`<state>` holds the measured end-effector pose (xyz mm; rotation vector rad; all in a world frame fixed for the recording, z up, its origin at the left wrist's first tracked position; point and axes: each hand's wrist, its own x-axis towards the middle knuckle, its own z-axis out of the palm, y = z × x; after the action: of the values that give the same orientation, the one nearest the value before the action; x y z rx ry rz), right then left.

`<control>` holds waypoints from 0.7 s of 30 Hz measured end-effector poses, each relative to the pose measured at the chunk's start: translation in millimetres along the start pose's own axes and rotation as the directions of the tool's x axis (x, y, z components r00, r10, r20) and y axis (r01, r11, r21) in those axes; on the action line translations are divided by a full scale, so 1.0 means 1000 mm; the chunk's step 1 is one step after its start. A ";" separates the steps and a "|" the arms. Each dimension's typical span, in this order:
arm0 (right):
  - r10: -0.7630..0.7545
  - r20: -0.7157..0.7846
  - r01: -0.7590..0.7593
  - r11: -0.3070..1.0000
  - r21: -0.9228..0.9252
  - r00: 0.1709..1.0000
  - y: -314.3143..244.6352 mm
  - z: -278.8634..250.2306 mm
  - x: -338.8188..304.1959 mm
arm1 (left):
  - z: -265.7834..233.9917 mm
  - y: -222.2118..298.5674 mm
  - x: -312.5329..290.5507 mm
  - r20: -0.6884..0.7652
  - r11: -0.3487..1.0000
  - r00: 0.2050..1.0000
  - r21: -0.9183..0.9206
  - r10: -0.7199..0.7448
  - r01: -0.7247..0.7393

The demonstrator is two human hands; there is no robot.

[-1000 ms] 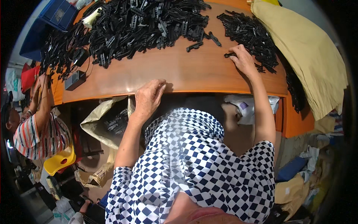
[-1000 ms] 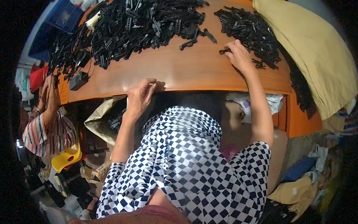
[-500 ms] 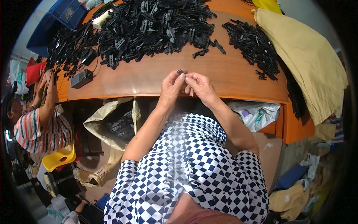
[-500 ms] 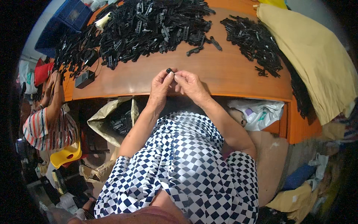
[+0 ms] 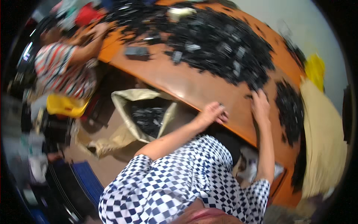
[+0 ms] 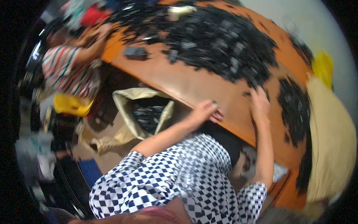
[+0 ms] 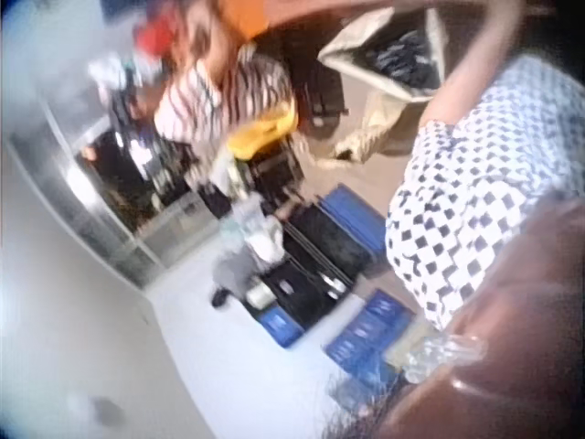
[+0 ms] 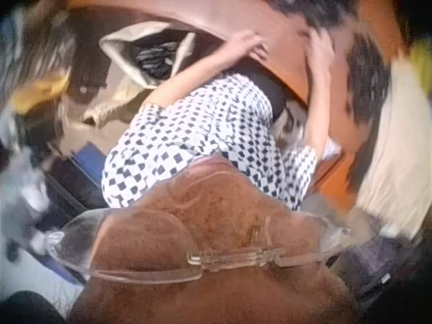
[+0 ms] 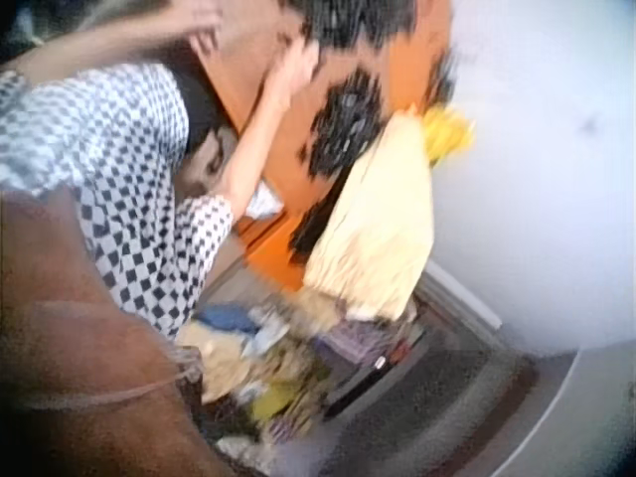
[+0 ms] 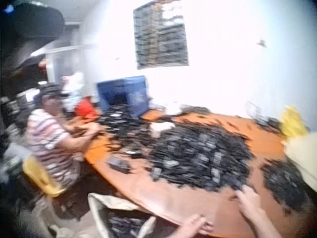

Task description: The person repeatedly picks up plastic parts from piles on the workbench, snaps the pieces together by hand to assemble components, and places parts into a sack.

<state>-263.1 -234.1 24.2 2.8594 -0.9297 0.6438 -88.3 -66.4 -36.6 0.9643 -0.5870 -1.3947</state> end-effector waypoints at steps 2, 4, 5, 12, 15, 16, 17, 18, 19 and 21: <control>-0.064 0.009 0.064 0.997 -0.042 0.998 0.007 0.009 -0.001 | -0.004 -0.001 -0.007 0.024 0.997 0.999 0.069 0.043 -0.045; -0.134 0.000 0.134 0.989 -0.068 0.991 0.012 0.013 -0.008 | -0.007 -0.010 -0.006 0.067 0.995 0.994 0.043 0.091 -0.094; -0.070 0.050 0.069 0.997 0.025 0.996 0.007 0.012 -0.010 | -0.008 -0.015 -0.004 0.049 0.994 0.993 0.037 0.104 -0.106; 0.124 0.562 -0.551 -0.116 0.826 0.818 -0.133 0.025 0.000 | -0.024 0.012 -0.015 0.051 0.971 0.978 -0.140 0.201 -0.192; 0.018 0.403 -0.403 0.064 0.913 0.915 -0.137 0.058 0.000 | -0.034 0.007 -0.015 0.038 0.931 0.953 -0.233 0.299 -0.283; 0.018 0.408 -0.404 0.170 0.899 0.913 -0.138 0.061 0.000 | -0.039 0.004 -0.014 0.022 0.926 0.957 -0.260 0.289 -0.273; 0.021 0.412 -0.402 0.275 0.874 0.911 -0.139 0.064 0.000 | -0.041 -0.001 -0.014 0.029 0.924 0.954 -0.258 0.298 -0.281; -0.018 0.391 -0.369 0.297 0.881 0.920 -0.141 0.065 -0.001 | -0.044 -0.002 -0.017 -0.019 0.929 0.977 -0.306 0.211 -0.207; -0.017 0.381 -0.359 0.300 0.884 0.924 -0.141 0.063 -0.003 | -0.046 -0.003 -0.021 -0.060 0.925 0.991 -0.356 0.119 -0.133; -0.139 0.296 -0.207 0.445 0.871 0.945 -0.145 0.057 -0.007 | -0.051 -0.003 -0.028 -0.057 0.929 0.990 -0.343 0.127 -0.139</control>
<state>-163.8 -123.2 -21.4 4.0459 -0.8204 0.8945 -51.0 -28.0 -59.8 0.6505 -0.3572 -1.3032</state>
